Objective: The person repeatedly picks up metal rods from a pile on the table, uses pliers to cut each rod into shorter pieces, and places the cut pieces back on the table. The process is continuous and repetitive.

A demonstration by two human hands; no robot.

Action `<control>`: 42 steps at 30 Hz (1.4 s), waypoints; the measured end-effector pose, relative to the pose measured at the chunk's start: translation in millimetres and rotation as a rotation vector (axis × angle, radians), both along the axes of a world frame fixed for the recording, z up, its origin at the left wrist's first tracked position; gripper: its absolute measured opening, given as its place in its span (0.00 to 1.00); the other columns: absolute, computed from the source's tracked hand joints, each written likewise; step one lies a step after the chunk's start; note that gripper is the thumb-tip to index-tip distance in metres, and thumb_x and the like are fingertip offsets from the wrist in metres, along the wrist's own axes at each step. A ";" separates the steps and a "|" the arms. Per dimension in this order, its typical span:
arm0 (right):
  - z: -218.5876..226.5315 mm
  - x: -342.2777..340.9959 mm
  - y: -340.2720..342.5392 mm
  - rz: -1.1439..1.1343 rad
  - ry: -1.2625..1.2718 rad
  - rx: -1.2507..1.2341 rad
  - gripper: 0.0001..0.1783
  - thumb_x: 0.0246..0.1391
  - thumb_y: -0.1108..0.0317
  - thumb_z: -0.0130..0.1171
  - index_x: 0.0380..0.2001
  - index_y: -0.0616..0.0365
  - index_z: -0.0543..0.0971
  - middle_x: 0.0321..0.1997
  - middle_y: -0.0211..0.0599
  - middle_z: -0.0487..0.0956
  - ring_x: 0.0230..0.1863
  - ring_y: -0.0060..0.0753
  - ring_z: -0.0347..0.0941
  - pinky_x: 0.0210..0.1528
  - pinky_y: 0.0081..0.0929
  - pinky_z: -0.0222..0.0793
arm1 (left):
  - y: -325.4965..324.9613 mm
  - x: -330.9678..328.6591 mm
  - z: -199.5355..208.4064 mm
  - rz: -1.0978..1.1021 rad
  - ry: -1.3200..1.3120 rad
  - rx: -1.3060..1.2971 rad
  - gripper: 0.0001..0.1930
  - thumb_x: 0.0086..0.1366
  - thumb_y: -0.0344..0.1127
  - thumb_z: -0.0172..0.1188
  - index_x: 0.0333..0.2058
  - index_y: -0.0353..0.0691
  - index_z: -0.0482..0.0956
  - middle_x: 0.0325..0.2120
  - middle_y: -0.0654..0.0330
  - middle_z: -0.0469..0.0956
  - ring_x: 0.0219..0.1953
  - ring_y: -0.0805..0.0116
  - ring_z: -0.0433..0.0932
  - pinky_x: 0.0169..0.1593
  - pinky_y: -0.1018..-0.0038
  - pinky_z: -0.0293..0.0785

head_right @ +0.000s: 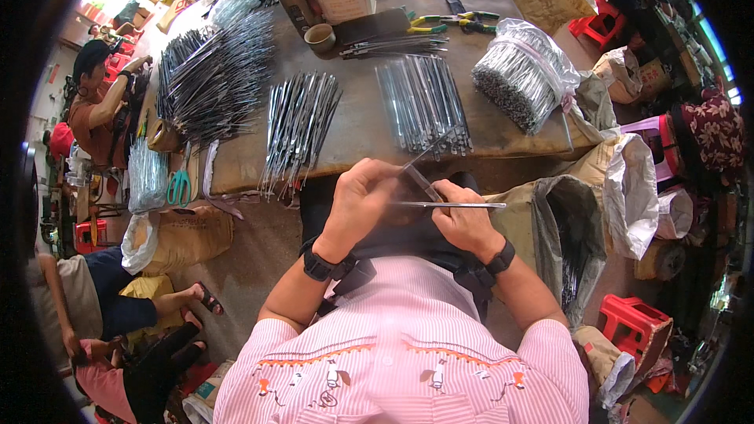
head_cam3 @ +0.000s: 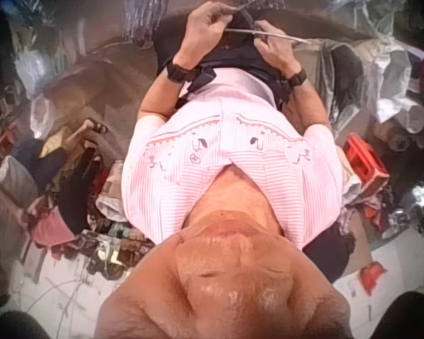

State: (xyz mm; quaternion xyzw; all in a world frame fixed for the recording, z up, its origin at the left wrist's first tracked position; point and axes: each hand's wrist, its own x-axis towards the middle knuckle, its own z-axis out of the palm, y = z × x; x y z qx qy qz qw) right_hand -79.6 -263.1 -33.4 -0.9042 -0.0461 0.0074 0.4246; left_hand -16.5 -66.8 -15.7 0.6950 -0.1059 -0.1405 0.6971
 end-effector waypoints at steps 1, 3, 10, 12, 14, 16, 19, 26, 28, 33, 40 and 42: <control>0.3 -0.1 0.7 -0.011 -0.013 0.001 0.15 0.43 0.73 0.52 0.38 0.64 0.75 0.30 0.54 0.77 0.32 0.57 0.73 0.36 0.44 0.69 | 0.2 -0.2 0.5 -0.003 0.005 0.003 0.07 0.59 0.22 0.58 0.37 0.33 0.81 0.25 0.56 0.72 0.27 0.67 0.71 0.32 0.74 0.67; 0.9 -0.8 2.1 -0.026 -0.017 0.013 0.14 0.43 0.73 0.52 0.37 0.63 0.76 0.27 0.53 0.76 0.30 0.56 0.73 0.34 0.43 0.68 | 1.4 -1.2 2.4 -0.009 0.001 0.016 0.07 0.59 0.22 0.58 0.37 0.33 0.81 0.25 0.56 0.72 0.27 0.67 0.71 0.32 0.74 0.67; 1.7 -3.7 4.7 -0.056 -0.008 -0.030 0.13 0.44 0.72 0.52 0.36 0.59 0.75 0.23 0.52 0.75 0.27 0.57 0.72 0.31 0.43 0.68 | 8.4 0.7 22.4 -0.022 -0.172 0.197 0.09 0.59 0.26 0.61 0.39 0.34 0.81 0.28 0.56 0.72 0.27 0.65 0.73 0.33 0.74 0.68; 0.5 -3.7 5.2 -0.070 -0.022 -0.049 0.12 0.44 0.72 0.51 0.36 0.58 0.75 0.23 0.52 0.74 0.27 0.58 0.72 0.31 0.43 0.68 | 13.4 -3.5 31.2 0.023 -0.395 0.344 0.10 0.58 0.28 0.63 0.39 0.35 0.81 0.29 0.57 0.72 0.28 0.63 0.74 0.35 0.73 0.70; -1.2 -2.0 6.4 -0.080 -0.036 -0.024 0.12 0.44 0.72 0.51 0.35 0.57 0.75 0.24 0.51 0.74 0.27 0.58 0.72 0.31 0.43 0.67 | 18.0 -8.8 37.9 0.063 -0.436 0.422 0.13 0.57 0.28 0.64 0.42 0.35 0.81 0.29 0.55 0.72 0.30 0.61 0.75 0.37 0.71 0.72; -2.7 -0.1 9.3 -0.111 0.027 0.055 0.12 0.45 0.71 0.51 0.35 0.58 0.75 0.24 0.51 0.74 0.28 0.57 0.72 0.31 0.43 0.68 | 22.8 -11.6 41.3 0.095 -0.463 0.467 0.14 0.55 0.27 0.65 0.42 0.35 0.81 0.28 0.54 0.72 0.31 0.59 0.75 0.37 0.69 0.73; -2.6 5.1 12.9 -0.102 0.067 0.077 0.12 0.46 0.70 0.52 0.37 0.58 0.74 0.25 0.48 0.76 0.29 0.54 0.74 0.33 0.42 0.69 | 25.4 -11.8 40.0 0.140 -0.479 0.496 0.12 0.53 0.26 0.65 0.39 0.36 0.82 0.27 0.52 0.73 0.30 0.56 0.75 0.34 0.67 0.72; -5.7 7.1 17.3 -0.045 0.126 0.226 0.16 0.46 0.70 0.52 0.42 0.58 0.73 0.29 0.44 0.78 0.32 0.49 0.76 0.38 0.35 0.71 | 54.0 31.7 8.8 0.405 -0.616 0.605 0.08 0.58 0.27 0.61 0.36 0.33 0.82 0.28 0.48 0.76 0.30 0.48 0.76 0.36 0.62 0.71; -9.0 6.2 16.7 -0.077 0.163 0.281 0.16 0.47 0.71 0.52 0.42 0.59 0.74 0.28 0.42 0.79 0.32 0.45 0.76 0.38 0.33 0.71 | 69.3 56.2 -4.6 0.453 -0.572 0.756 0.09 0.59 0.30 0.60 0.36 0.33 0.83 0.28 0.46 0.77 0.31 0.47 0.76 0.37 0.61 0.71; -13.5 -0.3 9.0 -0.126 0.183 0.408 0.15 0.47 0.74 0.49 0.41 0.62 0.73 0.27 0.38 0.78 0.28 0.31 0.75 0.35 0.27 0.72 | 83.9 72.8 -21.1 0.434 -0.395 1.026 0.13 0.59 0.35 0.61 0.38 0.31 0.81 0.31 0.43 0.77 0.37 0.44 0.76 0.42 0.57 0.72; -4.8 -8.7 6.7 -0.146 0.254 0.576 0.17 0.47 0.77 0.46 0.42 0.65 0.72 0.26 0.33 0.75 0.25 0.22 0.72 0.29 0.22 0.68 | 44.1 62.6 -11.2 0.414 -0.572 1.027 0.12 0.60 0.36 0.60 0.40 0.35 0.78 0.35 0.47 0.74 0.38 0.47 0.76 0.41 0.60 0.74; -0.4 -7.5 11.9 -0.114 0.252 0.578 0.16 0.47 0.77 0.46 0.42 0.65 0.72 0.26 0.33 0.75 0.24 0.22 0.71 0.28 0.21 0.67 | 16.4 63.5 -18.5 0.404 -0.549 0.939 0.11 0.62 0.38 0.59 0.39 0.38 0.78 0.35 0.48 0.74 0.38 0.51 0.75 0.39 0.62 0.75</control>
